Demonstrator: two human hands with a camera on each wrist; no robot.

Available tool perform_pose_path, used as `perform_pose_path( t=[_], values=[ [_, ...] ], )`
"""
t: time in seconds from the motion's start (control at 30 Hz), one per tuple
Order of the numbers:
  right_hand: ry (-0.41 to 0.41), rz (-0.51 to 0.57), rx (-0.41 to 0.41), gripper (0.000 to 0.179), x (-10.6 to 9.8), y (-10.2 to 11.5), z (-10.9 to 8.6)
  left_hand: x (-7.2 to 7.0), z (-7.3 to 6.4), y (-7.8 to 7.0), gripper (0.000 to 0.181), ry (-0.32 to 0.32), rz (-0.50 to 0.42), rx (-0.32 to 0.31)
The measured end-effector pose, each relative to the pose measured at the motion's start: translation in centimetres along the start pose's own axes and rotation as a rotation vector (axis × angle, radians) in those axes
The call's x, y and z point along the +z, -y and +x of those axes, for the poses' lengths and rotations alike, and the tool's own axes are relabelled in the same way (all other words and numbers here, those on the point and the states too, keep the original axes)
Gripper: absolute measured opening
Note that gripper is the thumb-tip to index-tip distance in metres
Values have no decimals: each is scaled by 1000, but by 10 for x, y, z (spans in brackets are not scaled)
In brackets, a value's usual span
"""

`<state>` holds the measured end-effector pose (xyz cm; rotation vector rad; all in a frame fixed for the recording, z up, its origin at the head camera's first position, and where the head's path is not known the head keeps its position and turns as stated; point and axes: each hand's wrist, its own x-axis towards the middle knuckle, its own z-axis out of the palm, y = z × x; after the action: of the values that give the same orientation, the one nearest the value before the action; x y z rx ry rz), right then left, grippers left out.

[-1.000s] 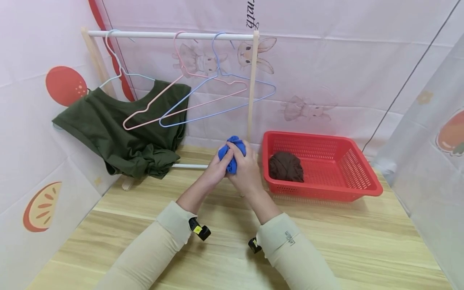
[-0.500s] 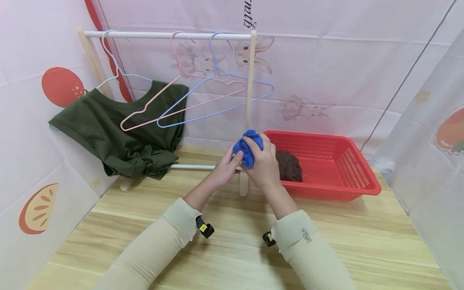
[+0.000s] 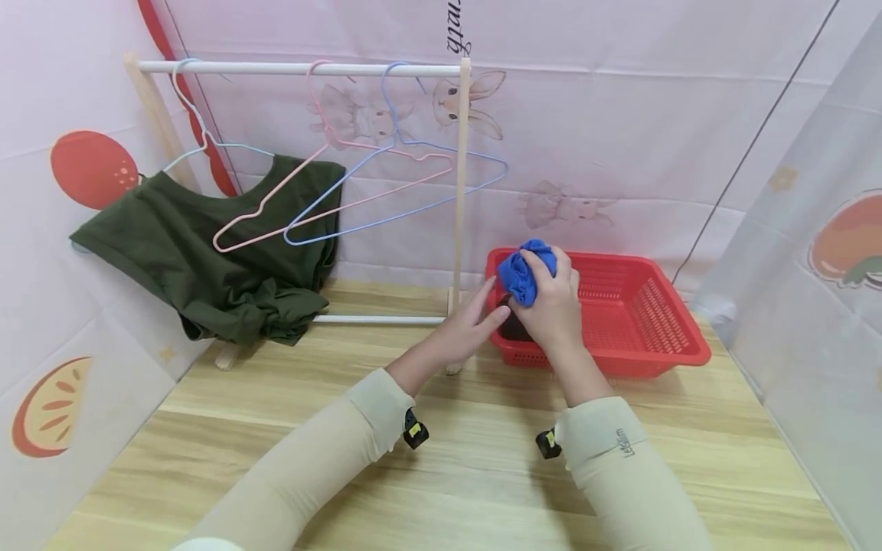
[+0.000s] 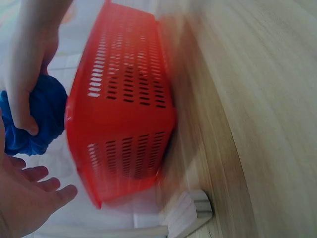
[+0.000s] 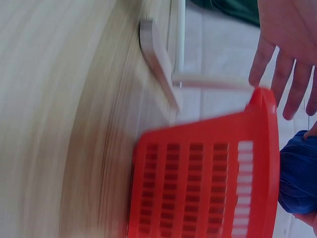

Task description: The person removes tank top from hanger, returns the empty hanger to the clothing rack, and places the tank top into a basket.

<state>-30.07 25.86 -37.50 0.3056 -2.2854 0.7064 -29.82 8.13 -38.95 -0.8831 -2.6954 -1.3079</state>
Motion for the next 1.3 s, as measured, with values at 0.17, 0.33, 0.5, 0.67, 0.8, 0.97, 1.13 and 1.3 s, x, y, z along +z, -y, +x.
perform_pose_path(
  t=[0.17,0.33,0.5,0.67,0.8,0.97,1.13,1.3],
  values=[
    [46,-35,88,67,-8,-19,-1,15,12,-1,72,64,301,63],
    [115,-68,158,68,-14,-35,-5,27,17,0,71,160,564,62],
    [182,-102,187,71,-18,-50,-6,34,19,2,71,217,709,70],
    [274,-135,220,72,-19,-66,-6,39,19,4,73,238,805,41],
    [367,-155,249,70,-19,-77,-7,43,19,3,75,246,841,29],
    [485,-176,273,70,-18,-88,-9,49,20,2,79,251,840,40],
    [607,-178,301,73,-19,-96,-6,54,23,3,80,210,841,60],
    [746,-223,339,76,-20,-99,0,55,28,3,82,196,842,61]
  ],
)
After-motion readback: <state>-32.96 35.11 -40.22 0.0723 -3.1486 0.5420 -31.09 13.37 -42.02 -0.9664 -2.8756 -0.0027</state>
